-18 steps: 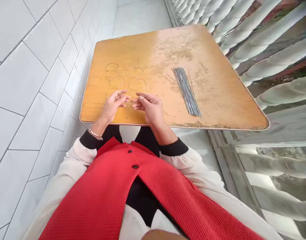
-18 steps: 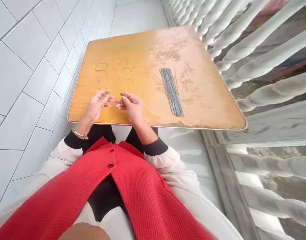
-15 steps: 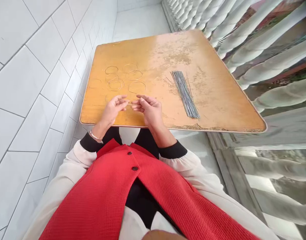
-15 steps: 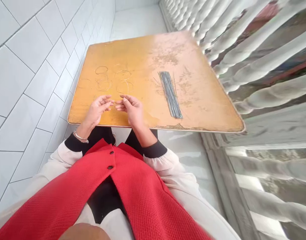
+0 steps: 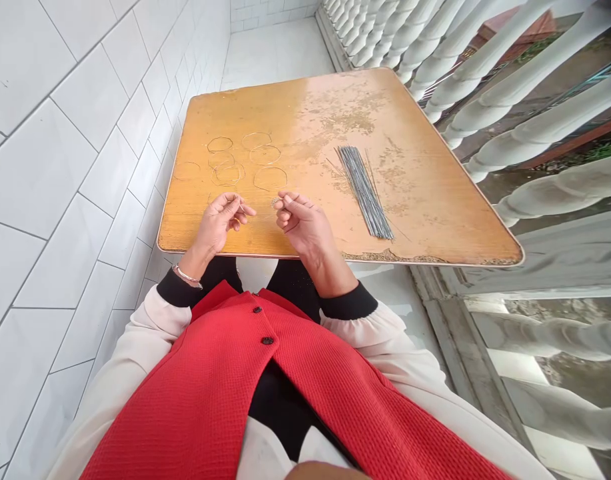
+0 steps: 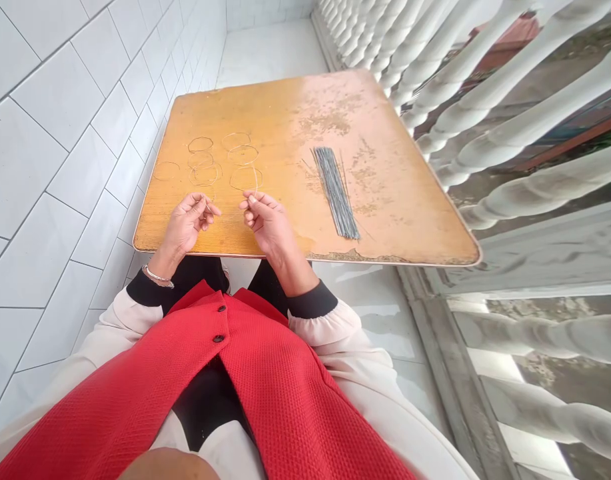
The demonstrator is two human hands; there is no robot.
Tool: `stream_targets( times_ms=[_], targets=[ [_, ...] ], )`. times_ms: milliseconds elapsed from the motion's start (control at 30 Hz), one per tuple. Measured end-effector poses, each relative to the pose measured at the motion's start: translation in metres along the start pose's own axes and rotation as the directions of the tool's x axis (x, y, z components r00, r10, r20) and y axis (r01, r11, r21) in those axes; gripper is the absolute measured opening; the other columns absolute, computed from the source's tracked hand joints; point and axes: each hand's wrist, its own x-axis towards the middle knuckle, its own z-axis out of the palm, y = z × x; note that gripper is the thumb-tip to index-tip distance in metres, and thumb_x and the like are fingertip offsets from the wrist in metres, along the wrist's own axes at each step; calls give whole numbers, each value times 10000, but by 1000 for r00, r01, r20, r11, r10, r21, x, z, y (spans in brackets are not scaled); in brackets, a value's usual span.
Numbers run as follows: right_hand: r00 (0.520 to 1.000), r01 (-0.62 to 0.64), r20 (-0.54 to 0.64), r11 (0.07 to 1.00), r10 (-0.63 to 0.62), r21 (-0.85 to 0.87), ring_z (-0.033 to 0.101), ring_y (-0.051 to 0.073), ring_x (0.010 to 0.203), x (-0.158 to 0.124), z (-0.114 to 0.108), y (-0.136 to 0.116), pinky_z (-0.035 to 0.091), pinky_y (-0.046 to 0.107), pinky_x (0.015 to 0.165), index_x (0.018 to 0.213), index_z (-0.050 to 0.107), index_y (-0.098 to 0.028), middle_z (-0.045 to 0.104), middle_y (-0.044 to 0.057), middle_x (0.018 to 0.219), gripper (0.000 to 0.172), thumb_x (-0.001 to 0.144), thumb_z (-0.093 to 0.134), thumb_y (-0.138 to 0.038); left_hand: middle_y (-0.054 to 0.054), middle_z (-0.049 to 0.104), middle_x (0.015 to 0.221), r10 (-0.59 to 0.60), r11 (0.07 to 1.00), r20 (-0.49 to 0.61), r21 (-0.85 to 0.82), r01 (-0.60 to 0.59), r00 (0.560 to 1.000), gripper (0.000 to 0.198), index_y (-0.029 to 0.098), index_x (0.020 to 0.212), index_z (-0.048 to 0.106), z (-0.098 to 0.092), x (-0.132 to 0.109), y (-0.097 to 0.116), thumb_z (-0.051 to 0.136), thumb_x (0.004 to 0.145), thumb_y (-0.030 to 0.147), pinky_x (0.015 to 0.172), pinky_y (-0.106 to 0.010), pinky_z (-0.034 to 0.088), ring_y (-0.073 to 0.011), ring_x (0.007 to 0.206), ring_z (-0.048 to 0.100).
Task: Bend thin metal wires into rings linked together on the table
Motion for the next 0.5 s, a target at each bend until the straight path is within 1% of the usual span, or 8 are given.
stream_targets(
  times_ms=[100,167,267,300,333,400,467,500],
  targets=[
    [999,29,22,998,-28,-50,507,43,515,2,-5,-12,436,169,483,896,690,-222,676,-31,746,181,832,744,-383,51,648,626,19,994,4,109,-19,1000,193,188,850,546,-6,2,6,601,968,330,482,-156,352,-30,492,515],
    [998,57,31,992,-54,-117,537,54,529,0,-6,-16,438,190,482,912,699,-214,711,4,813,271,874,690,-482,59,618,599,43,980,7,194,-44,999,183,186,852,552,-9,4,6,587,973,319,474,-160,343,-30,474,488],
    [996,92,37,976,-86,-199,550,59,516,-5,-3,-17,433,212,465,922,714,-207,744,44,896,404,879,647,-603,69,583,574,144,896,18,421,-138,989,144,191,868,565,-14,6,2,562,976,286,494,-177,359,-43,469,466],
    [995,91,49,970,-82,-224,552,61,511,-7,-2,-17,434,218,463,926,718,-206,750,53,915,436,876,638,-631,67,582,578,218,822,31,533,-201,975,128,195,876,573,-16,8,0,556,975,275,524,-187,379,-51,487,478],
    [995,85,64,966,-71,-245,554,63,507,-9,-1,-16,436,224,462,929,722,-205,754,61,930,460,874,629,-652,58,597,599,302,713,58,649,-265,952,119,198,887,585,-18,9,-1,550,976,268,564,-201,402,-62,520,506],
    [995,62,92,962,-39,-265,552,66,497,-11,2,-13,442,232,459,929,728,-202,759,70,942,488,870,620,-674,17,667,695,450,426,141,833,-352,882,142,198,920,616,-22,11,-4,523,989,280,653,-237,438,-94,624,588],
    [995,41,101,967,-16,-251,546,68,489,-12,4,-10,449,235,455,924,731,-199,764,73,939,484,860,636,-669,-37,730,828,526,186,215,915,-358,823,233,189,969,645,-26,13,-6,459,1019,320,705,-272,455,-134,730,653],
    [995,33,98,971,-10,-237,551,72,493,-13,5,-9,453,235,454,920,729,-198,766,73,938,473,855,648,-660,-59,745,875,547,109,235,932,-347,804,291,183,993,654,-27,14,-7,415,1036,343,717,-285,461,-150,763,670]
  ],
)
